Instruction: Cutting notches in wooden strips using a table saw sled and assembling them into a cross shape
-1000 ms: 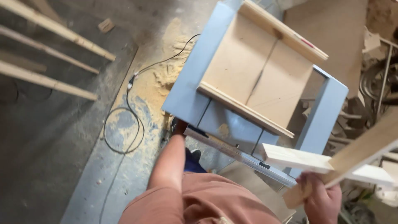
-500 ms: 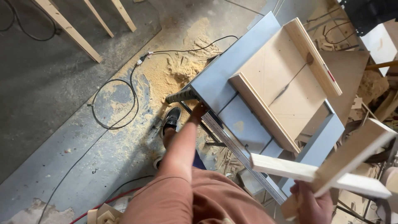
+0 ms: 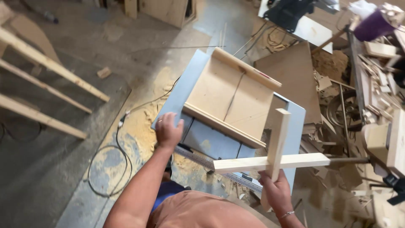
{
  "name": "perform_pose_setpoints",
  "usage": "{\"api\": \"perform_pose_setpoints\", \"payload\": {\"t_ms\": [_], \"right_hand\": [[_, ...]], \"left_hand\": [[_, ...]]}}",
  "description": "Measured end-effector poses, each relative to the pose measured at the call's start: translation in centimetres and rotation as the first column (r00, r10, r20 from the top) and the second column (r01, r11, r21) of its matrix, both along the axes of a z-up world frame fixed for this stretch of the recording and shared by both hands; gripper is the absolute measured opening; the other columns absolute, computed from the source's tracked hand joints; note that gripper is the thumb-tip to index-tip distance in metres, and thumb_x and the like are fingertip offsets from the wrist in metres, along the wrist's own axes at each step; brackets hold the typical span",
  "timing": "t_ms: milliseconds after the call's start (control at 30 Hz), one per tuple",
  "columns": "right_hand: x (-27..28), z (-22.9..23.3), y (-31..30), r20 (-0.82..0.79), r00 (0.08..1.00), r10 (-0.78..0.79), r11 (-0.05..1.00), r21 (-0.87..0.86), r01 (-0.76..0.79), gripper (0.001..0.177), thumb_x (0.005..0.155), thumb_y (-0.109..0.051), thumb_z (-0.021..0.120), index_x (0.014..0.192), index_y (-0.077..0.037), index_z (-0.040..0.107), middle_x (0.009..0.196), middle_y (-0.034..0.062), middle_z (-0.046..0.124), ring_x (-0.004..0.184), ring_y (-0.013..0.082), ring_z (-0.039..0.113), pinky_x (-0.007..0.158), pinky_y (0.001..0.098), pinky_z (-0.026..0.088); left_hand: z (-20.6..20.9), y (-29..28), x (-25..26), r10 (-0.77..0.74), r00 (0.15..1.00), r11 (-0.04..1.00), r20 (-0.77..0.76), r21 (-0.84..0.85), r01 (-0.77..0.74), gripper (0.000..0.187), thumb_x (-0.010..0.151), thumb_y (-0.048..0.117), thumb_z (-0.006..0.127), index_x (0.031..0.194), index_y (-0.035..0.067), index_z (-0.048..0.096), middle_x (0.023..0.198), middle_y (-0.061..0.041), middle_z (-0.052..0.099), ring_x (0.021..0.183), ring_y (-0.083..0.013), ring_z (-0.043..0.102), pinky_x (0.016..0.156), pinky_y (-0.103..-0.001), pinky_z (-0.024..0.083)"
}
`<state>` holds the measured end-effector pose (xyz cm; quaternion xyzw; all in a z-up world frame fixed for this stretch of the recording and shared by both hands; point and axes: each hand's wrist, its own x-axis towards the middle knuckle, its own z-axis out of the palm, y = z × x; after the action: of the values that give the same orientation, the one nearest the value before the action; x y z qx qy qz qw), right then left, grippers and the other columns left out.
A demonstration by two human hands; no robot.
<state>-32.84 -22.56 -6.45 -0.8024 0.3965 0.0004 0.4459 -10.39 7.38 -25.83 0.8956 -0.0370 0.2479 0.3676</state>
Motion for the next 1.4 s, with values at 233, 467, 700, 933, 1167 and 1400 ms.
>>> {"api": "perform_pose_setpoints", "payload": {"t_ms": [233,467,700,933,1167,1400], "right_hand": [[-2.7,-3.7,-1.3,0.052,0.99,-0.134,0.976,0.179,0.122,0.025,0.09,-0.019,0.071,0.11,-0.005,0.07,0.091,0.0123,0.071,0.071,0.0221,0.069,0.059,0.0366,0.055],[-6.8,-4.9,-2.4,-0.033,0.965,-0.261,0.952,0.158,0.263,0.018,0.088,-0.016,0.07,0.104,-0.007,0.074,0.09,0.0067,0.078,0.074,0.0203,0.07,0.076,0.0335,0.056],[-6.7,-5.3,-1.6,-0.073,0.956,-0.284,0.942,0.166,0.292,0.023,0.089,-0.02,0.072,0.107,-0.005,0.072,0.085,0.0091,0.073,0.074,0.02,0.068,0.072,0.0346,0.054],[0.2,-0.8,-0.9,-0.191,0.981,-0.044,0.998,0.03,0.051,0.045,0.08,-0.039,0.076,0.113,-0.009,0.069,0.109,0.0235,0.076,0.111,0.0447,0.069,0.097,0.0561,0.053],[6.6,-1.9,3.5,0.01,0.996,0.088,0.983,-0.165,-0.085,0.036,0.076,-0.034,0.08,0.097,-0.007,0.067,0.089,0.0199,0.073,0.093,0.0426,0.072,0.077,0.0544,0.057],[11.6,-0.8,7.6,0.291,0.771,0.567,0.744,-0.583,-0.327,0.057,0.069,-0.05,0.087,0.089,0.0,0.069,0.081,0.0232,0.068,0.082,0.0489,0.069,0.068,0.0563,0.057]], "left_hand": [[-2.5,-6.0,7.2,-0.291,0.917,0.692,-0.274,0.602,0.399,0.063,0.083,0.057,0.073,0.131,0.017,0.063,0.148,-0.017,0.055,0.143,-0.037,0.044,0.119,-0.059,0.026],[-2.7,-5.0,8.4,-0.369,0.889,0.602,-0.27,0.659,0.45,0.046,0.087,0.057,0.07,0.109,0.018,0.064,0.106,-0.009,0.067,0.108,-0.0335,0.061,0.106,-0.049,0.042],[-2.3,-4.2,8.2,-0.43,0.872,0.661,-0.235,0.576,0.481,0.036,0.084,0.046,0.074,0.099,0.015,0.064,0.098,-0.009,0.065,0.101,-0.0347,0.06,0.092,-0.048,0.046],[6.0,-6.0,5.3,-0.434,0.811,0.737,-0.391,0.364,0.57,0.061,0.088,0.058,0.072,0.132,0.016,0.065,0.128,-0.006,0.064,0.13,-0.0313,0.058,0.118,-0.05,0.038],[18.1,-8.3,0.3,-0.82,0.258,0.45,-0.511,-0.297,0.842,0.075,0.076,0.053,0.08,0.136,0.011,0.061,0.124,-0.017,0.068,0.125,-0.0415,0.059,0.108,-0.055,0.046],[22.5,-6.6,1.8,-0.938,0.224,0.346,-0.265,-0.694,0.631,0.043,0.061,0.034,0.095,0.095,0.016,0.078,0.072,-0.001,0.068,0.071,-0.0219,0.069,0.073,-0.029,0.055]]}}
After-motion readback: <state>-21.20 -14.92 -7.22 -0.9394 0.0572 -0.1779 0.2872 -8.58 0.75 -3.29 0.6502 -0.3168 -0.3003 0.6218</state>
